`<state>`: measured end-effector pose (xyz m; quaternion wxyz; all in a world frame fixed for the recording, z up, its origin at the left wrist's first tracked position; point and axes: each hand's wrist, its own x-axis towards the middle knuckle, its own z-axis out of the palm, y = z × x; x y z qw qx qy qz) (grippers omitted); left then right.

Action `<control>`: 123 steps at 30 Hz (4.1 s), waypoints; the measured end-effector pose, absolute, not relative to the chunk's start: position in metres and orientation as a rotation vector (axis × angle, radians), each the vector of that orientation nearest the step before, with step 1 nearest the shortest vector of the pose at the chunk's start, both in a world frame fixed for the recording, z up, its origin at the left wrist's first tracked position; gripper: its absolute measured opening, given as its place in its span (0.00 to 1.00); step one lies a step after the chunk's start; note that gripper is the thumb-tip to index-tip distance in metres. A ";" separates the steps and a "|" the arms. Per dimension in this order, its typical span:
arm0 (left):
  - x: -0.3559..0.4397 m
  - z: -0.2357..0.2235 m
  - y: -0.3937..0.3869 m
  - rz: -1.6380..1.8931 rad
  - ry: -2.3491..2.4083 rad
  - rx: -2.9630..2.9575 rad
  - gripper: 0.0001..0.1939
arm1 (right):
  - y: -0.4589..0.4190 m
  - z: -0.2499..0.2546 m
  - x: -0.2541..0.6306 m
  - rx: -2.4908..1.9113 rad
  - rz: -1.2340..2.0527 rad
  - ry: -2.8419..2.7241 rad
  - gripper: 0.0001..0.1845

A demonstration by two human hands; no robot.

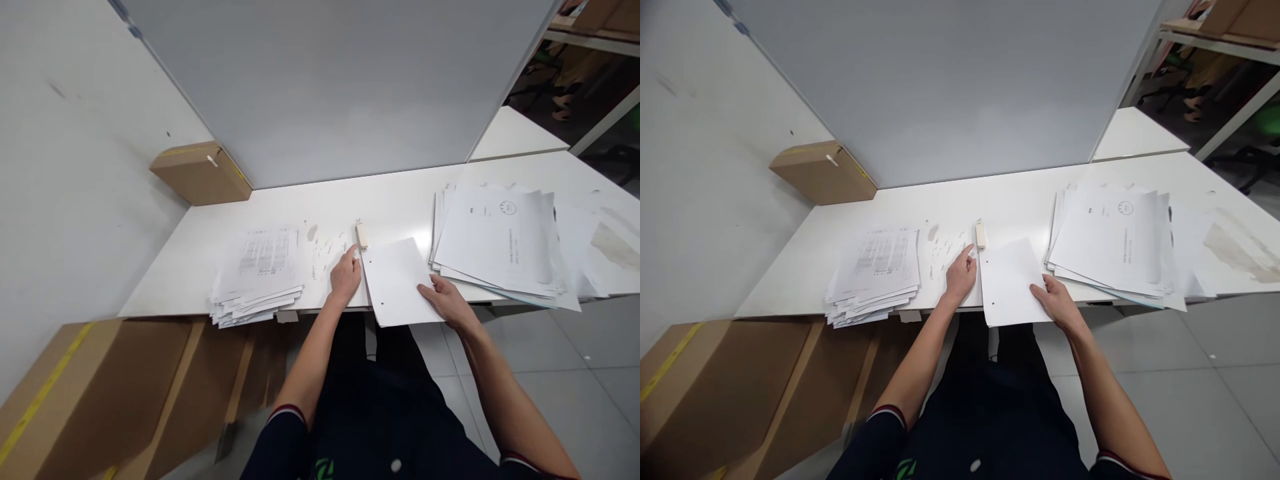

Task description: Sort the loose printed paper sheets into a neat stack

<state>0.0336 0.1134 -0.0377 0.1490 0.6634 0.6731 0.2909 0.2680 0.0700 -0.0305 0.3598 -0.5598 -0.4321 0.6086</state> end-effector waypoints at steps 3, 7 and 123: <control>0.036 -0.035 0.116 0.784 1.956 1.966 0.23 | 0.074 -0.031 0.267 -1.447 1.549 -1.108 0.24; 0.038 -0.033 0.119 0.686 1.993 2.051 0.23 | 0.078 -0.032 0.266 -1.453 1.540 -1.123 0.23; 0.011 0.019 0.049 1.608 1.424 1.327 0.13 | 0.085 -0.009 0.194 -0.959 1.307 -1.299 0.14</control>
